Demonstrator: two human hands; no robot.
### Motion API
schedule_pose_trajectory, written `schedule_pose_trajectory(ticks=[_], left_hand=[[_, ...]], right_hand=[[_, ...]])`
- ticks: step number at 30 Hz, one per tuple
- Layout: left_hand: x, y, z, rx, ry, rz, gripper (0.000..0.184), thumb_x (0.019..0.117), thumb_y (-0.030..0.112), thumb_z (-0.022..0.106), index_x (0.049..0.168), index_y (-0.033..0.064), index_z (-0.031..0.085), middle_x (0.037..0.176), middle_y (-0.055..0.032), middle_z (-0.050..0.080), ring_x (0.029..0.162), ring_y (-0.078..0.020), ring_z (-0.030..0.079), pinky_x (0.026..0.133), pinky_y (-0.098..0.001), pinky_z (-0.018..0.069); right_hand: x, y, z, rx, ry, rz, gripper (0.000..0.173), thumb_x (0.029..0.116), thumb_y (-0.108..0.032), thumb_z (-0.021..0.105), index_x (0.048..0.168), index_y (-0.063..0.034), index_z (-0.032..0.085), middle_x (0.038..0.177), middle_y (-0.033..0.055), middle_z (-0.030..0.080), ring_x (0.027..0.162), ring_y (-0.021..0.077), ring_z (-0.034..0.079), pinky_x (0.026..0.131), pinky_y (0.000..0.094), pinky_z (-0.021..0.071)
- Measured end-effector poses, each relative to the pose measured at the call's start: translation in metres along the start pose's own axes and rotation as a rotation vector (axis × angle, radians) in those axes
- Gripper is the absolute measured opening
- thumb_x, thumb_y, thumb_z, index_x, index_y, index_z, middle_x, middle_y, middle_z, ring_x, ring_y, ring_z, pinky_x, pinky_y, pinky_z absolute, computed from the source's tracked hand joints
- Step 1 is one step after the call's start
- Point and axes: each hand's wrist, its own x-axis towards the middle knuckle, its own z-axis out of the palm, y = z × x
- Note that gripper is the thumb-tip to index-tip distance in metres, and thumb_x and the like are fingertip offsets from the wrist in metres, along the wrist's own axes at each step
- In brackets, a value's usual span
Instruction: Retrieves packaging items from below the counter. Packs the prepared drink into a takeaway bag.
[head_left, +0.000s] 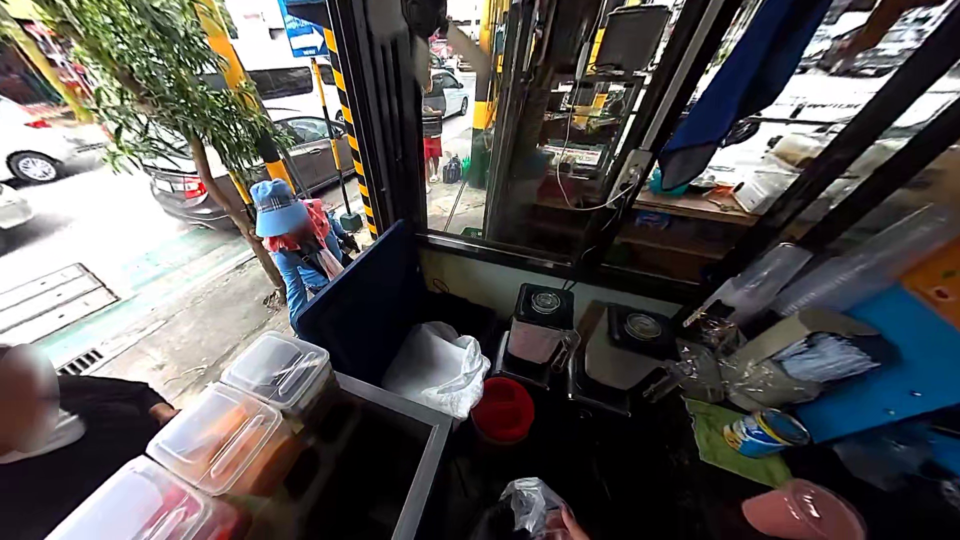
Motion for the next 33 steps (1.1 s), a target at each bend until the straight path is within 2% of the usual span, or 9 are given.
schedule_pose_trajectory(ticks=[6,9,12,14,17,21,25,30,33], left_hand=[[0.006,-0.030,-0.012,-0.066,-0.029,0.030,0.022,0.0921,0.019,0.073,0.094,0.0007,0.061,0.081,-0.0058,0.057,0.075,-0.0138,0.055,0.073,-0.0335,0.0499],[-0.004,-0.027,-0.031,0.024,-0.069,-0.211,0.039,0.0950,0.020,0.071,0.127,-0.0010,0.063,0.114,-0.0168,0.069,0.104,-0.0230,0.066,0.096,-0.0427,0.0541],[-0.021,0.003,-0.039,-0.117,0.000,-0.359,0.065,0.0915,0.024,0.076,0.144,0.0007,0.046,0.125,-0.0156,0.066,0.111,-0.0203,0.066,0.099,-0.0395,0.0546],[-0.017,0.026,-0.037,-0.271,0.105,-0.302,0.068,0.0925,0.021,0.074,0.147,0.0008,0.040,0.121,-0.0148,0.065,0.102,-0.0167,0.066,0.088,-0.0348,0.0574],[-0.001,0.042,-0.030,-0.264,0.029,-0.280,0.092,0.0831,0.025,0.082,0.157,0.0060,0.030,0.140,-0.0168,0.058,0.122,-0.0205,0.061,0.104,-0.0390,0.0517],[0.015,0.049,-0.016,-0.047,0.195,-0.152,0.034,0.0837,0.009,0.079,0.115,0.0019,0.068,0.100,-0.0081,0.073,0.093,-0.0151,0.069,0.087,-0.0350,0.0579],[0.023,0.025,-0.025,0.483,0.416,-0.352,0.049,0.0889,0.025,0.073,0.135,0.0100,0.063,0.119,-0.0177,0.071,0.111,-0.0362,0.068,0.097,-0.0573,0.0516],[0.006,0.001,-0.005,0.365,0.383,-0.327,0.072,0.0934,0.019,0.070,0.156,0.0047,0.036,0.140,-0.0234,0.058,0.126,-0.0369,0.060,0.106,-0.0536,0.0473],[-0.009,-0.017,0.013,0.061,0.235,-0.346,0.047,0.1034,0.014,0.057,0.147,-0.0005,0.046,0.138,-0.0246,0.058,0.125,-0.0340,0.059,0.106,-0.0487,0.0477]], right_hand=[[0.006,0.007,0.009,0.079,0.002,0.006,0.045,0.1111,-0.043,0.027,0.121,-0.0118,0.058,0.096,0.0037,0.071,0.088,0.0162,0.071,0.077,0.0411,0.0612],[0.018,0.002,0.021,0.017,0.015,-0.003,0.043,0.1110,-0.042,0.030,0.102,-0.0127,0.060,0.075,-0.0001,0.064,0.064,0.0114,0.063,0.059,0.0309,0.0556],[0.020,-0.020,0.017,-0.051,0.015,-0.089,0.037,0.1126,-0.032,0.034,0.122,-0.0055,0.058,0.092,0.0062,0.066,0.080,0.0150,0.066,0.072,0.0349,0.0587],[0.021,-0.030,0.021,-0.082,-0.020,-0.124,0.034,0.1123,-0.028,0.033,0.110,-0.0070,0.059,0.082,0.0027,0.064,0.073,0.0113,0.065,0.067,0.0303,0.0577],[0.009,-0.033,0.026,-0.030,-0.122,-0.016,0.039,0.1122,-0.031,0.031,0.118,-0.0059,0.060,0.094,0.0067,0.070,0.083,0.0142,0.069,0.074,0.0336,0.0599],[0.012,-0.028,0.021,-0.463,-0.163,-0.160,0.028,0.1083,-0.022,0.043,0.098,-0.0065,0.064,0.066,-0.0056,0.054,0.052,0.0025,0.047,0.048,0.0203,0.0410],[0.020,-0.045,-0.002,-0.641,0.006,-0.340,0.025,0.1056,-0.013,0.048,0.089,-0.0024,0.062,0.059,-0.0051,0.047,0.048,0.0039,0.044,0.049,0.0210,0.0411],[0.028,-0.076,-0.013,-0.390,0.430,-0.122,0.035,0.1125,-0.024,0.036,0.137,-0.0015,0.049,0.091,0.0133,0.063,0.066,0.0199,0.061,0.058,0.0346,0.0504],[0.036,-0.078,-0.020,-0.220,0.540,0.004,0.031,0.1093,-0.023,0.041,0.122,-0.0030,0.061,0.084,0.0078,0.060,0.063,0.0149,0.055,0.053,0.0297,0.0437]])
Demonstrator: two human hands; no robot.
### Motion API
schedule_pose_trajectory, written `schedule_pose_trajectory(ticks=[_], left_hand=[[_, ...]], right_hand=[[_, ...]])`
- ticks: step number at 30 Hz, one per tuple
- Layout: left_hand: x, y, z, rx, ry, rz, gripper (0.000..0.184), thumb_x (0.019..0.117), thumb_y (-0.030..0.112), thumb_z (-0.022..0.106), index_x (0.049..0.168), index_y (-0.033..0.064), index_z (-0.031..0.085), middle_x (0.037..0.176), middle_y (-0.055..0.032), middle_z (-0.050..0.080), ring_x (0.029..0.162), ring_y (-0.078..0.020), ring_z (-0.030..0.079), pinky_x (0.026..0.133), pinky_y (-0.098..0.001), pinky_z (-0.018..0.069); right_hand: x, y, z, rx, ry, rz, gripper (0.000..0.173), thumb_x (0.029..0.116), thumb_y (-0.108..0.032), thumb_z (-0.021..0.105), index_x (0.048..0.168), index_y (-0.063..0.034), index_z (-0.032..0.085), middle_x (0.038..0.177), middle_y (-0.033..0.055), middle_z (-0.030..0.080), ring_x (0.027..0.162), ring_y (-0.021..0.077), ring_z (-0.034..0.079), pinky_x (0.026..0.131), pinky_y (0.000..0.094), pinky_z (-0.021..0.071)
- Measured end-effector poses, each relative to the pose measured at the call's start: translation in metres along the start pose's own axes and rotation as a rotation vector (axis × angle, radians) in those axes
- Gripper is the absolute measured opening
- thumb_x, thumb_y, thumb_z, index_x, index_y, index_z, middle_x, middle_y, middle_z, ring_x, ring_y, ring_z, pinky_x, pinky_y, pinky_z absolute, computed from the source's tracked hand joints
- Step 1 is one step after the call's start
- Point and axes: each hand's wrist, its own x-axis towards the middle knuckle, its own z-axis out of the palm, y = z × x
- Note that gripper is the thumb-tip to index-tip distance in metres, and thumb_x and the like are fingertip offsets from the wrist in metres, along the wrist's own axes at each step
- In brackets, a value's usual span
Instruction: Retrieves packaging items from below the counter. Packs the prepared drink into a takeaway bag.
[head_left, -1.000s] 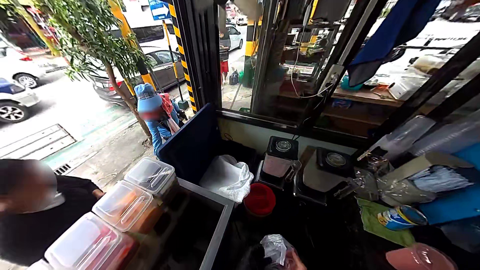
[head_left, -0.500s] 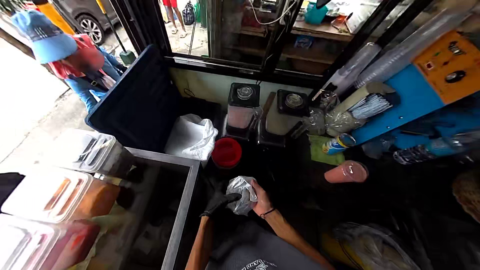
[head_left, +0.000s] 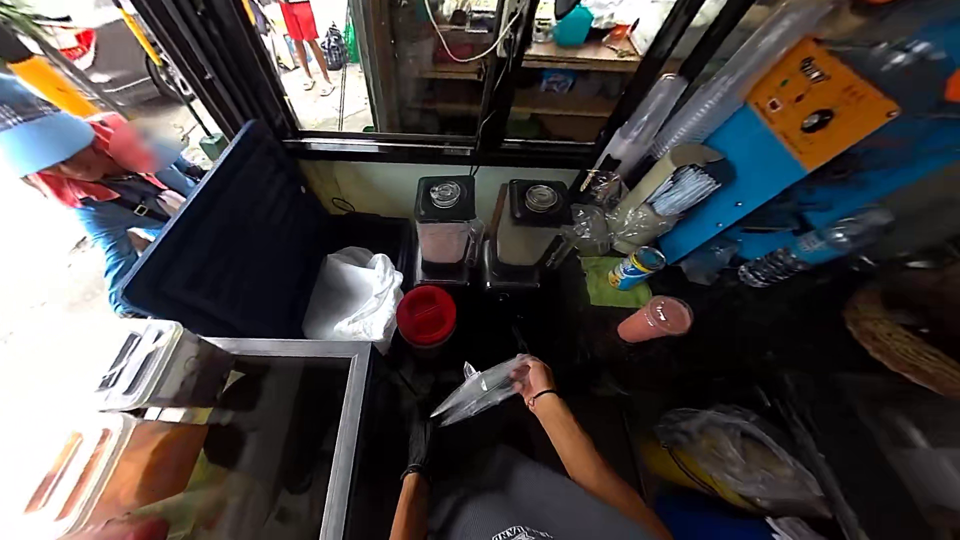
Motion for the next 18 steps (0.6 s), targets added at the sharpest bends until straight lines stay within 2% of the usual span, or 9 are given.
schedule_pose_trajectory(ticks=[3,6,8,9,11,12,14,16,18], left_hand=[[-0.009,-0.024,0.012,0.095,-0.101,-0.087,0.061,0.1011,0.028,0.064,0.150,-0.0003,0.042,0.142,-0.0254,0.056,0.129,-0.0372,0.056,0.108,-0.0513,0.0459],[-0.028,0.015,0.017,0.214,-0.074,-0.018,0.130,0.0647,0.038,0.094,0.162,0.0046,0.015,0.160,-0.0267,0.032,0.147,-0.0412,0.034,0.119,-0.0555,0.0333],[-0.038,0.052,0.033,0.300,-0.053,0.200,0.137,0.0563,0.043,0.096,0.162,0.0051,0.018,0.161,-0.0268,0.030,0.147,-0.0430,0.033,0.119,-0.0562,0.0324],[-0.035,0.069,0.045,0.383,-0.079,0.286,0.129,0.0627,0.043,0.093,0.162,0.0048,0.021,0.157,-0.0272,0.037,0.142,-0.0428,0.040,0.116,-0.0555,0.0371],[-0.015,0.096,0.065,0.664,-0.157,0.327,0.092,0.0889,0.035,0.074,0.162,0.0100,0.024,0.139,-0.0246,0.059,0.122,-0.0404,0.062,0.101,-0.0580,0.0501],[-0.002,0.102,0.072,0.706,-0.196,0.307,0.079,0.0967,0.025,0.064,0.163,0.0147,0.023,0.129,-0.0230,0.066,0.112,-0.0387,0.068,0.095,-0.0586,0.0531],[0.021,0.107,0.070,0.435,-0.306,0.336,0.067,0.0993,0.007,0.056,0.161,0.0177,0.033,0.132,-0.0177,0.066,0.111,-0.0268,0.069,0.096,-0.0463,0.0556],[0.024,0.110,0.063,-0.088,-0.516,0.323,0.039,0.1005,-0.002,0.050,0.137,0.0059,0.059,0.125,-0.0099,0.068,0.106,-0.0161,0.068,0.092,-0.0355,0.0573],[0.020,0.115,0.071,-0.230,-0.609,0.382,0.025,0.0960,-0.002,0.048,0.093,0.0050,0.072,0.096,-0.0017,0.075,0.089,-0.0097,0.070,0.084,-0.0317,0.0586]], right_hand=[[0.007,0.009,-0.005,-0.188,-0.011,-0.112,0.033,0.1119,-0.024,0.037,0.116,-0.0013,0.061,0.075,0.0054,0.055,0.054,0.0126,0.050,0.048,0.0273,0.0420],[0.005,0.006,-0.014,-0.393,-0.110,-0.216,0.029,0.1097,-0.019,0.045,0.122,0.0016,0.061,0.076,0.0061,0.056,0.055,0.0124,0.051,0.053,0.0291,0.0466],[-0.010,0.000,-0.021,-0.516,-0.238,-0.199,0.030,0.1083,-0.021,0.047,0.123,0.0004,0.062,0.078,0.0077,0.058,0.059,0.0145,0.054,0.057,0.0321,0.0502],[-0.018,-0.005,-0.025,-0.565,-0.303,-0.197,0.030,0.1083,-0.022,0.047,0.123,0.0000,0.062,0.081,0.0094,0.061,0.062,0.0162,0.057,0.061,0.0341,0.0520],[-0.024,-0.019,-0.035,-0.696,-0.436,-0.287,0.028,0.1067,-0.021,0.051,0.122,-0.0011,0.063,0.085,0.0106,0.063,0.066,0.0173,0.061,0.064,0.0347,0.0541],[-0.020,-0.028,-0.047,-0.844,-0.502,-0.389,0.028,0.1038,-0.022,0.057,0.124,-0.0031,0.063,0.091,0.0120,0.066,0.075,0.0195,0.065,0.073,0.0369,0.0560],[0.003,-0.047,-0.078,-1.240,-0.584,-0.579,0.052,0.0911,-0.035,0.075,0.136,-0.0123,0.061,0.115,0.0159,0.069,0.112,0.0323,0.063,0.100,0.0512,0.0494],[0.042,-0.051,-0.110,-1.371,-0.604,-0.555,0.056,0.0878,-0.037,0.079,0.135,-0.0116,0.063,0.127,0.0194,0.065,0.129,0.0419,0.053,0.108,0.0631,0.0393],[0.078,-0.047,-0.140,-1.192,-0.624,-0.432,0.041,0.0983,-0.022,0.066,0.137,-0.0076,0.061,0.126,0.0185,0.068,0.123,0.0359,0.061,0.106,0.0588,0.0437]])
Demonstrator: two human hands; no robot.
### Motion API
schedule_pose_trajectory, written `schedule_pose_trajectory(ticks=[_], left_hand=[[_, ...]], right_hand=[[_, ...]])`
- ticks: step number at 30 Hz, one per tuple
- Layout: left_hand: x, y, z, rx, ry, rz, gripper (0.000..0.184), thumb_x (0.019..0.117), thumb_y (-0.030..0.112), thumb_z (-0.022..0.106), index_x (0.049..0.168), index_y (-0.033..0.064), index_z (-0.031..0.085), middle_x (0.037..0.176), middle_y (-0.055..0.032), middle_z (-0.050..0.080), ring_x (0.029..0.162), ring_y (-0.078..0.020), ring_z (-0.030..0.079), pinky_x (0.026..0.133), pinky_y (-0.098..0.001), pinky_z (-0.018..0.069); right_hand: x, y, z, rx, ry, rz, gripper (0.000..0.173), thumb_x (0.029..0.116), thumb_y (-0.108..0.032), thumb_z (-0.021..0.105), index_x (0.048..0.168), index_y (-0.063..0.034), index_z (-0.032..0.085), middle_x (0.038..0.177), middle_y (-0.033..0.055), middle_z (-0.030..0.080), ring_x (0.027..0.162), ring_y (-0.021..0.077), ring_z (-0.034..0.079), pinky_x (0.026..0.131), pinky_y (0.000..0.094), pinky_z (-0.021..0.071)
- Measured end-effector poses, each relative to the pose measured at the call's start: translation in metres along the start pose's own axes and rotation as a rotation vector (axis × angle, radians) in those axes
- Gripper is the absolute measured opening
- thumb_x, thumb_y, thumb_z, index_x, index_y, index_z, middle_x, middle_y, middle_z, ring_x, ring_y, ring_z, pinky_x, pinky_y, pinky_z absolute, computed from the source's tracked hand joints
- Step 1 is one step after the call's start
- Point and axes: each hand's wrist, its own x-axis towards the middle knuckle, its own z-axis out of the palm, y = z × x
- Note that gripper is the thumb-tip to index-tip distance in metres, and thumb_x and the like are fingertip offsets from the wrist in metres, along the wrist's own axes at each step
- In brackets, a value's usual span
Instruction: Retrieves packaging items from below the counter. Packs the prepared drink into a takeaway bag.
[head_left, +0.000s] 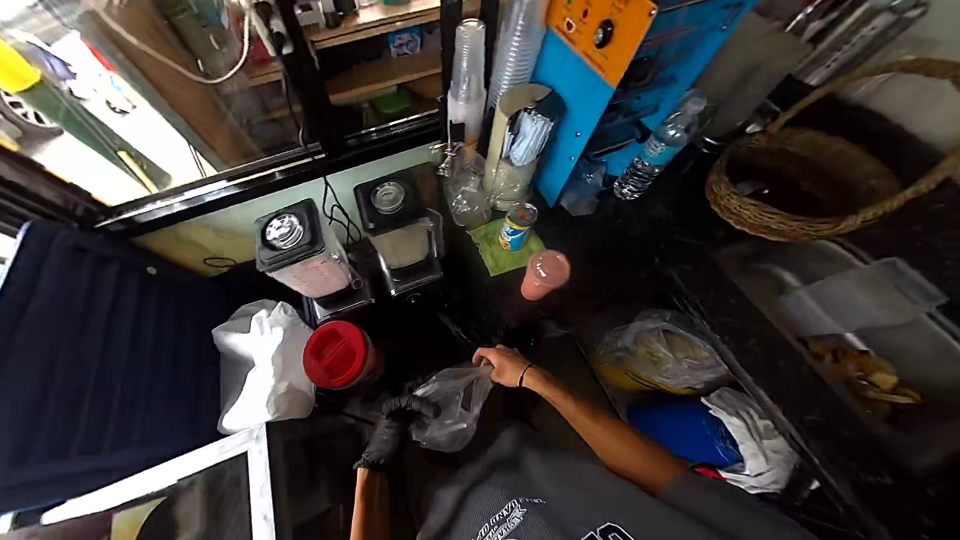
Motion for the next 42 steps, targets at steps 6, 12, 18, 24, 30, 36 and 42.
schedule_pose_trajectory(ticks=[6,12,18,24,30,36,42], left_hand=[[0.075,-0.012,0.069,0.783,0.169,-0.257,0.033,0.0863,0.022,0.077,0.113,0.0026,0.072,0.122,-0.0177,0.068,0.114,-0.0278,0.065,0.103,-0.0477,0.0519],[0.114,-0.021,0.159,1.050,0.354,-0.203,0.047,0.0928,-0.003,0.057,0.139,0.0067,0.062,0.144,-0.0251,0.055,0.128,-0.0402,0.058,0.106,-0.0550,0.0488],[0.102,0.003,0.210,1.064,0.307,-0.308,0.050,0.0951,-0.007,0.048,0.142,0.0056,0.058,0.151,-0.0175,0.053,0.133,-0.0328,0.057,0.111,-0.0497,0.0463],[0.108,-0.031,0.218,0.893,0.465,-0.043,0.050,0.0923,-0.006,0.057,0.142,-0.0124,0.050,0.145,-0.0297,0.053,0.138,-0.0358,0.052,0.118,-0.0448,0.0399],[0.118,-0.026,0.218,0.856,0.378,0.049,0.033,0.0954,-0.008,0.046,0.098,0.0032,0.077,0.108,-0.0160,0.074,0.108,-0.0281,0.070,0.099,-0.0462,0.0541],[0.126,-0.016,0.220,1.108,0.151,-0.357,0.045,0.0999,0.003,0.052,0.145,0.0089,0.057,0.154,-0.0165,0.050,0.130,-0.0348,0.059,0.108,-0.0509,0.0472],[0.132,0.000,0.232,1.284,0.283,-0.513,0.043,0.1080,0.028,0.046,0.150,0.0266,0.053,0.117,-0.0186,0.073,0.097,-0.0438,0.071,0.083,-0.0644,0.0533]], right_hand=[[-0.049,0.052,-0.008,1.173,0.014,-0.273,0.055,0.0920,-0.012,0.050,0.146,-0.0115,0.042,0.098,0.0027,0.063,0.076,0.0120,0.061,0.070,0.0349,0.0548],[-0.078,0.092,-0.053,0.397,0.179,-0.246,0.026,0.0995,-0.025,0.062,0.105,-0.0065,0.079,0.098,0.0088,0.077,0.094,0.0169,0.072,0.090,0.0373,0.0555],[-0.075,0.112,-0.108,-0.099,0.120,0.185,0.056,0.0937,-0.005,0.058,0.146,-0.0240,0.059,0.146,0.0245,0.049,0.113,0.0414,0.063,0.093,0.0558,0.0537],[-0.073,0.127,-0.110,0.306,0.128,-0.147,0.039,0.1012,-0.042,0.058,0.104,-0.0097,0.081,0.104,0.0135,0.073,0.103,0.0258,0.065,0.096,0.0440,0.0494],[-0.073,0.095,-0.123,-0.174,-0.044,0.280,0.084,0.0864,-0.020,0.078,0.158,-0.0106,0.035,0.154,0.0314,0.038,0.111,0.0511,0.062,0.086,0.0640,0.0520],[-0.058,0.113,-0.126,-0.224,0.020,0.388,0.084,0.0848,-0.044,0.079,0.158,-0.0322,0.040,0.161,0.0285,0.030,0.109,0.0477,0.062,0.086,0.0621,0.0509],[-0.058,0.169,-0.130,0.074,0.110,0.191,0.049,0.0923,-0.054,0.070,0.132,-0.0243,0.071,0.146,0.0218,0.051,0.130,0.0368,0.053,0.104,0.0542,0.0467]])
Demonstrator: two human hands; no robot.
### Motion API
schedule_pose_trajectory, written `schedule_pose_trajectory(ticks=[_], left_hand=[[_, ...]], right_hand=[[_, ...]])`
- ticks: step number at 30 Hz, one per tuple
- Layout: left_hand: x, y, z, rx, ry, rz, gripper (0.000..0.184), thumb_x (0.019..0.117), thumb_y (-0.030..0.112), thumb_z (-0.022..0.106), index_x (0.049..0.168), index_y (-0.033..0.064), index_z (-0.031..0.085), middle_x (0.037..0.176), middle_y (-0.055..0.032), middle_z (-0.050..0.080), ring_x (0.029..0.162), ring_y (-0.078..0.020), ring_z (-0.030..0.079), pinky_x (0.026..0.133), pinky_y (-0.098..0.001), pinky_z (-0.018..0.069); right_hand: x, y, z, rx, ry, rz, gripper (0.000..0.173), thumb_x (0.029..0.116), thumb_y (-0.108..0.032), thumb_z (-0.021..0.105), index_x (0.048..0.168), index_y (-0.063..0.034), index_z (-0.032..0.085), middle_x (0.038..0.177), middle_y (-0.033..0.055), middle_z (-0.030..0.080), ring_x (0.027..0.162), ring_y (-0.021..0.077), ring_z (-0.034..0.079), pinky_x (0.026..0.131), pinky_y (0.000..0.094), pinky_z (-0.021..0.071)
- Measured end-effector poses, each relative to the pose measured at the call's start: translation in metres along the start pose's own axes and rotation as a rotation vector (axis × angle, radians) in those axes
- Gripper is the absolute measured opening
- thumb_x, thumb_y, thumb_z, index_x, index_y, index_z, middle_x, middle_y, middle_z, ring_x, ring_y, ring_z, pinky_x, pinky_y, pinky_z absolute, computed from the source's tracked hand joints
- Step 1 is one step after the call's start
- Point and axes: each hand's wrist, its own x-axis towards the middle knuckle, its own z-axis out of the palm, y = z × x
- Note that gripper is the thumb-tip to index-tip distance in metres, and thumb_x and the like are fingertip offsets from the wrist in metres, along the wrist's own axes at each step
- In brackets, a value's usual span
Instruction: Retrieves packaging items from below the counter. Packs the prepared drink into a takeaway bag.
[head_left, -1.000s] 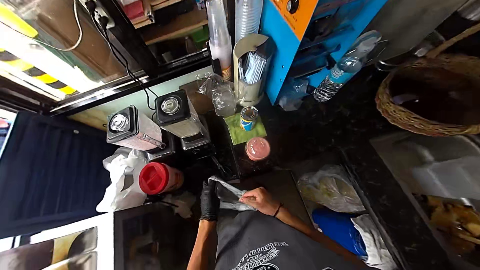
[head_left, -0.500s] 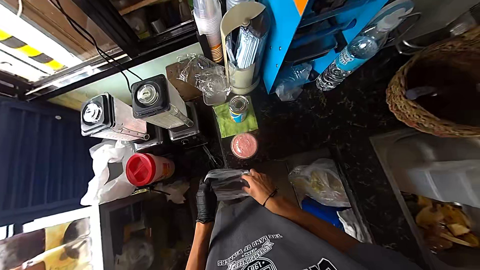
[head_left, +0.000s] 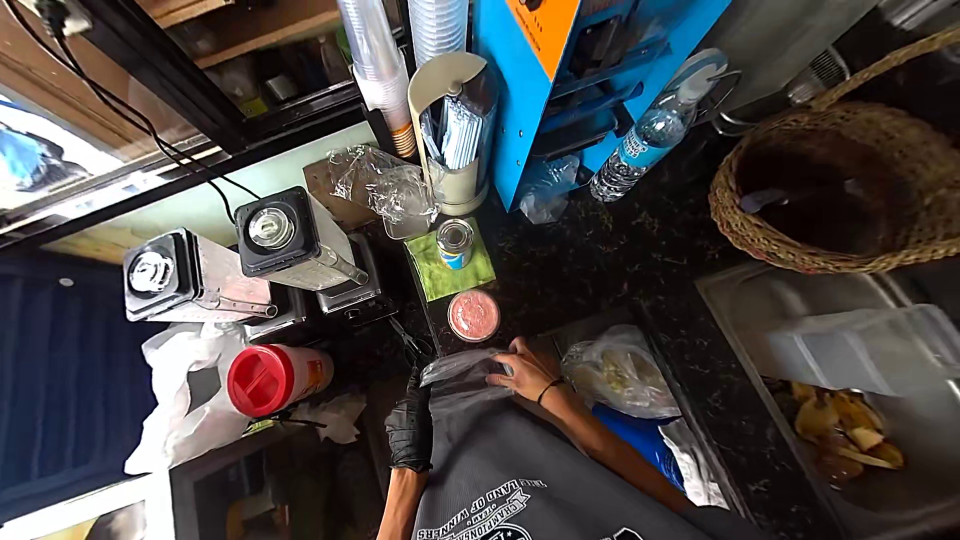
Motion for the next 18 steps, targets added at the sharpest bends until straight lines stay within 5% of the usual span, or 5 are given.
schedule_pose_trajectory(ticks=[3,6,9,13,18], left_hand=[[0.002,-0.009,-0.004,0.018,0.006,-0.026,0.042,0.1094,0.029,0.043,0.150,0.0253,0.053,0.119,-0.0189,0.072,0.101,-0.0434,0.070,0.087,-0.0639,0.0528],[0.006,-0.017,-0.011,0.046,0.040,-0.056,0.041,0.1093,0.029,0.043,0.148,0.0243,0.054,0.118,-0.0193,0.072,0.101,-0.0440,0.070,0.086,-0.0634,0.0524],[0.016,-0.013,-0.025,0.125,-0.046,-0.058,0.043,0.1077,0.024,0.043,0.150,0.0241,0.052,0.122,-0.0188,0.071,0.104,-0.0428,0.070,0.086,-0.0633,0.0534],[0.035,-0.011,-0.040,-0.040,-0.057,0.147,0.036,0.1002,0.028,0.059,0.132,0.0146,0.068,0.135,-0.0109,0.067,0.116,-0.0318,0.068,0.099,-0.0548,0.0527],[0.054,0.038,-0.065,-0.378,-0.087,0.344,0.039,0.0889,0.011,0.069,0.127,0.0008,0.067,0.127,-0.0194,0.067,0.121,-0.0309,0.064,0.107,-0.0492,0.0482]], right_hand=[[0.018,0.036,-0.007,0.547,0.200,-0.260,0.032,0.0925,-0.035,0.074,0.104,-0.0050,0.079,0.127,0.0156,0.067,0.117,0.0203,0.065,0.099,0.0356,0.0546],[0.052,0.028,-0.018,0.471,0.489,-0.342,0.074,0.0754,-0.045,0.087,0.134,-0.0058,0.064,0.138,0.0150,0.061,0.129,0.0243,0.056,0.106,0.0395,0.0488],[0.083,0.004,-0.013,0.514,0.420,-0.462,0.119,0.0563,-0.048,0.098,0.151,0.0012,0.044,0.150,0.0180,0.052,0.142,0.0222,0.047,0.122,0.0353,0.0362],[0.092,-0.005,-0.003,0.521,0.503,-0.524,0.101,0.0589,-0.051,0.096,0.135,0.0059,0.059,0.127,0.0151,0.069,0.123,0.0134,0.064,0.110,0.0300,0.0496],[0.049,-0.011,-0.046,0.577,0.729,-0.460,0.095,0.0609,-0.042,0.096,0.129,0.0125,0.058,0.121,0.0177,0.071,0.115,0.0134,0.068,0.105,0.0292,0.0534]])
